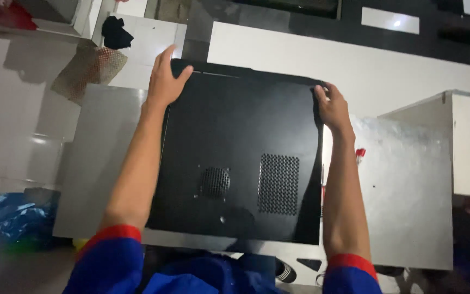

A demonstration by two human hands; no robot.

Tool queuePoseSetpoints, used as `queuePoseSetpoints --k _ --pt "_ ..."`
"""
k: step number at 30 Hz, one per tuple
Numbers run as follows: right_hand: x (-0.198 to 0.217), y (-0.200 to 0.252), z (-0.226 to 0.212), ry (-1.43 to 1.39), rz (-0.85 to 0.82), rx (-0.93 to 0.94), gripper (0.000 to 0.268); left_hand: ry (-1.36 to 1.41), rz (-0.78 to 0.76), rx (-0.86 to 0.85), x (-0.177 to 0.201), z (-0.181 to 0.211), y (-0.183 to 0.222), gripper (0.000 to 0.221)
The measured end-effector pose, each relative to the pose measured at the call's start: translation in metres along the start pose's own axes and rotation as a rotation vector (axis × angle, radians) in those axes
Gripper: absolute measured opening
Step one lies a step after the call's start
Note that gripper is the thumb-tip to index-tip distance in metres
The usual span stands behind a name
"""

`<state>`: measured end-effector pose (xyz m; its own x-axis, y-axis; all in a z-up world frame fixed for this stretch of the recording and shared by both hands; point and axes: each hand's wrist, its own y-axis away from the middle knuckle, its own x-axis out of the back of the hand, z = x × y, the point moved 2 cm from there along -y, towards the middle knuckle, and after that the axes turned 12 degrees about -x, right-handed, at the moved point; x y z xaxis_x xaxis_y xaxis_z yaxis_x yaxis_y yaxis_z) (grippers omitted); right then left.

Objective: The person is finishing the assembly of a computer tower by connecting internal cables, attaching the side panel, and screwing it in place.

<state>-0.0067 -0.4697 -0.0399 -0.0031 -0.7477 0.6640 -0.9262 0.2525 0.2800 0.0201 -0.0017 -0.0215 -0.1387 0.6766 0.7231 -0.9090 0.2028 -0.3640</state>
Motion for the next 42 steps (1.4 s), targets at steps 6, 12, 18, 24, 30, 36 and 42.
queuePoseSetpoints --k 6,12,18,24,30,36,42 --pt "0.006 0.136 0.001 0.003 -0.102 -0.171 0.059 0.297 -0.262 0.431 0.062 0.092 0.108 0.077" --pt "0.018 0.265 -0.020 -0.297 -0.200 -0.386 0.064 0.587 -0.387 0.630 0.078 0.092 0.202 0.087" --pt "0.001 0.260 0.030 -0.274 0.077 -0.282 0.039 0.526 -0.332 0.472 0.066 0.068 0.220 0.071" --pt "-0.008 0.256 0.050 -0.301 0.064 -0.430 0.040 0.275 -0.390 0.484 0.082 0.103 0.205 0.074" --pt "-0.035 0.229 0.160 0.159 0.568 -0.184 0.029 -0.249 -0.315 -0.123 0.048 0.132 0.202 0.071" --pt "-0.061 0.221 0.207 0.181 0.467 -0.213 0.034 -0.206 -0.675 -0.632 -0.020 0.221 0.216 0.082" --pt "-0.046 0.213 0.206 0.100 0.293 -0.409 0.028 -0.179 -0.674 -0.845 -0.050 0.250 0.227 0.079"
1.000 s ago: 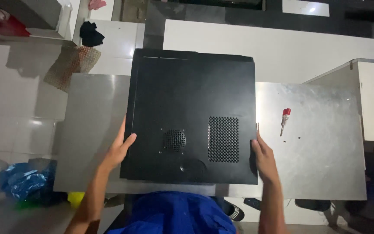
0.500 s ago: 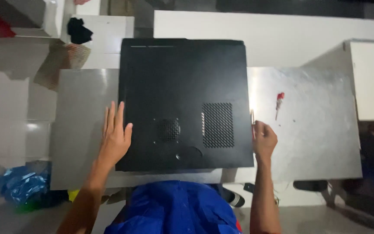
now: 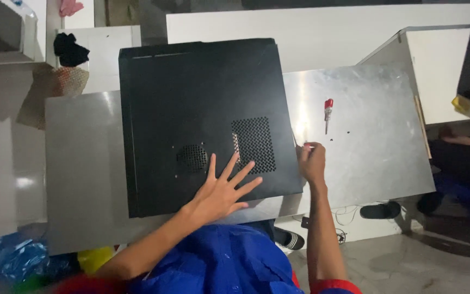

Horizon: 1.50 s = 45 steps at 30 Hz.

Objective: The person is finishing the assembly of a computer tower by connecting internal cables, attaching the side panel, and screwing it in place.

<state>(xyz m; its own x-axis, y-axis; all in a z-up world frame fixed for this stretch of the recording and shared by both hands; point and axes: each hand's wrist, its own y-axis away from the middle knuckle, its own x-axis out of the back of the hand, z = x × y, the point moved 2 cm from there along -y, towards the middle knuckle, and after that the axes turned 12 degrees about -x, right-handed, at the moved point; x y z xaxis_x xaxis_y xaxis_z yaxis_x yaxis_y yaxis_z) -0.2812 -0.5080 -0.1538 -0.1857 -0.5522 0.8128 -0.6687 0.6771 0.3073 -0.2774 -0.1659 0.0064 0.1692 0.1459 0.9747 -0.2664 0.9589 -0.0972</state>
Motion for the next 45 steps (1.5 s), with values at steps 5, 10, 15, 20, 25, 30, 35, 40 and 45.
queuePoseSetpoints --k 5,10,15,20,25,30,35,40,45 --pt "0.014 -0.045 0.051 -0.369 0.256 -0.157 0.040 -0.048 0.034 -0.012 0.004 0.004 0.004 0.073" --pt "0.026 -0.074 0.050 -0.162 0.327 -0.179 0.029 0.032 0.017 0.003 0.008 0.003 0.004 0.070" --pt "0.011 -0.112 0.068 -0.084 0.321 -0.231 0.026 0.071 0.028 0.007 0.009 -0.001 0.004 0.071" --pt "0.020 -0.100 0.059 -0.037 0.257 -0.311 0.023 0.274 0.105 0.028 0.005 -0.006 0.009 0.077" --pt "0.040 -0.035 0.036 -0.152 0.131 -0.296 0.027 0.227 0.347 0.340 0.023 -0.054 0.068 0.060" --pt "0.063 0.069 -0.051 -0.438 0.022 -0.271 0.022 0.090 0.525 0.852 0.047 -0.094 0.151 0.071" --pt "0.032 0.054 -0.045 -0.397 0.069 0.012 0.022 0.972 0.874 1.147 0.035 -0.086 0.168 0.081" --pt "0.016 0.029 -0.038 -0.389 0.026 0.101 0.022 1.033 0.958 1.075 0.021 -0.091 0.174 0.075" --pt "0.017 0.013 -0.058 -0.410 0.034 0.128 0.020 1.028 0.937 1.024 0.011 -0.105 0.174 0.074"
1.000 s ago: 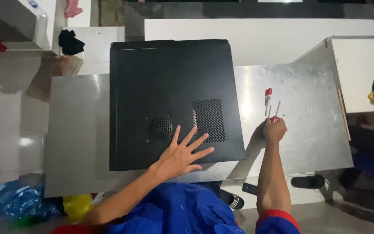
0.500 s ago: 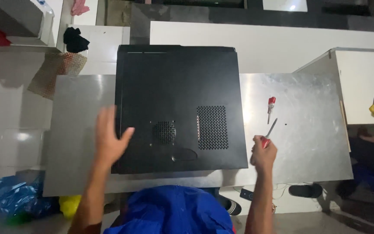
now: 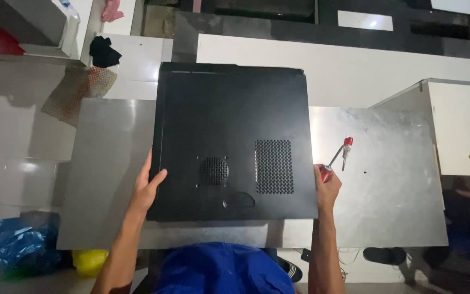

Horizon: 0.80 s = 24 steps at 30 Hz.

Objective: The person is finishing the assembly of a computer tower by connecting internal cables, attaching the side panel, and screwing it in place.

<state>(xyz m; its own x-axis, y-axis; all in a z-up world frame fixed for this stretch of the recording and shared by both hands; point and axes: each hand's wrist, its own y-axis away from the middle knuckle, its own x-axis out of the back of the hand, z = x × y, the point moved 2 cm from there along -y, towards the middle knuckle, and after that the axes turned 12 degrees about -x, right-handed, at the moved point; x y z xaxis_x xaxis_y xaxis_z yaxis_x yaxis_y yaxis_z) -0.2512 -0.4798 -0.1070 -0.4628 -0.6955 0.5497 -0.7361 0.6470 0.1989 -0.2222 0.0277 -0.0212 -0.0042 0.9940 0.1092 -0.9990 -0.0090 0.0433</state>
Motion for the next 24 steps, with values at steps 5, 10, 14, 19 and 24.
queuePoseSetpoints --k 5,10,14,19,24 --pt "-0.017 -0.017 -0.029 -0.032 -0.033 0.078 0.019 -0.137 0.002 -0.016 0.000 0.007 -0.012 0.081" --pt "-0.034 -0.045 -0.049 -0.066 -0.073 0.118 0.021 -0.152 0.014 -0.050 -0.005 0.007 -0.031 0.090" --pt "-0.040 -0.046 -0.070 -0.080 -0.098 0.138 0.019 -0.149 0.024 -0.045 -0.004 0.009 -0.038 0.087" --pt "-0.030 -0.035 -0.072 -0.093 -0.071 0.156 0.016 -0.224 0.000 -0.015 -0.004 0.016 -0.041 0.085" --pt "-0.001 -0.021 -0.084 -0.260 -0.057 0.170 0.016 -0.540 -0.038 -0.103 -0.013 0.052 -0.041 0.084"
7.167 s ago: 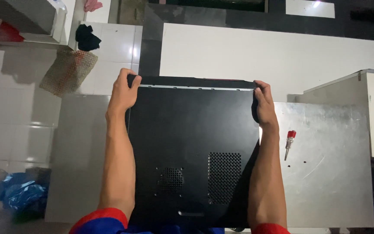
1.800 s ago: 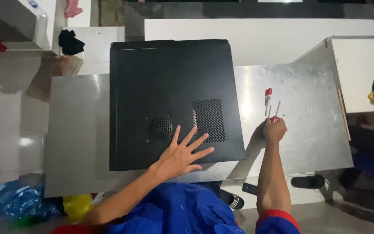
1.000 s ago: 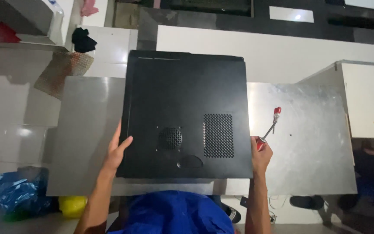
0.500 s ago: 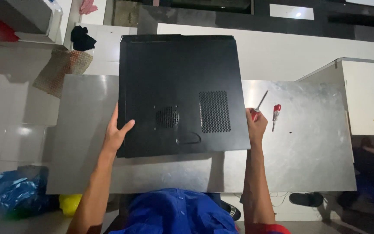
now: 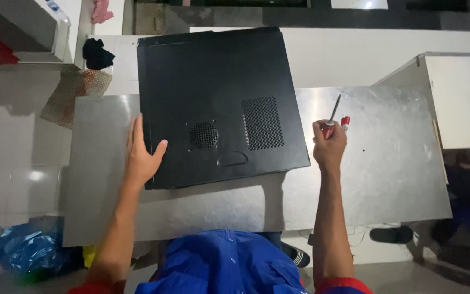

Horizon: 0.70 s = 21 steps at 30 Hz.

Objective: The person is finishing the assembly of a computer tower by connecting internal cables, attaching the side panel, and screwing it in place.

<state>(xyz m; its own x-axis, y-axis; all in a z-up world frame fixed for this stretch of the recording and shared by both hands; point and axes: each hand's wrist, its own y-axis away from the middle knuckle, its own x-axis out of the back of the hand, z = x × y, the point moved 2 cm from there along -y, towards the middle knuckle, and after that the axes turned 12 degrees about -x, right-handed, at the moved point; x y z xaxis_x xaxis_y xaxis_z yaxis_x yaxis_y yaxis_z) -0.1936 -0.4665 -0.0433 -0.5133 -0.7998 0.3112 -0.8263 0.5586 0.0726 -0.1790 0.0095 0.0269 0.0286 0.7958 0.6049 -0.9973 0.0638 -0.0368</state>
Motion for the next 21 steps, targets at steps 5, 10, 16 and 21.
queuePoseSetpoints --k 5,10,16,21 --pt "0.021 0.031 -0.044 0.119 0.009 0.133 0.018 -0.234 0.048 -0.476 -0.031 0.027 -0.007 0.049" --pt "-0.008 0.072 -0.065 -0.091 -0.114 -0.016 0.020 0.292 -0.100 -0.624 -0.093 0.063 -0.006 0.022" --pt "-0.053 0.112 -0.083 -0.368 -0.356 -0.289 0.026 0.629 -0.262 -0.578 -0.143 0.101 -0.009 0.021" --pt "-0.064 0.111 -0.067 -0.327 -0.351 -0.313 0.030 0.606 -0.289 -0.523 -0.155 0.091 -0.018 0.012"
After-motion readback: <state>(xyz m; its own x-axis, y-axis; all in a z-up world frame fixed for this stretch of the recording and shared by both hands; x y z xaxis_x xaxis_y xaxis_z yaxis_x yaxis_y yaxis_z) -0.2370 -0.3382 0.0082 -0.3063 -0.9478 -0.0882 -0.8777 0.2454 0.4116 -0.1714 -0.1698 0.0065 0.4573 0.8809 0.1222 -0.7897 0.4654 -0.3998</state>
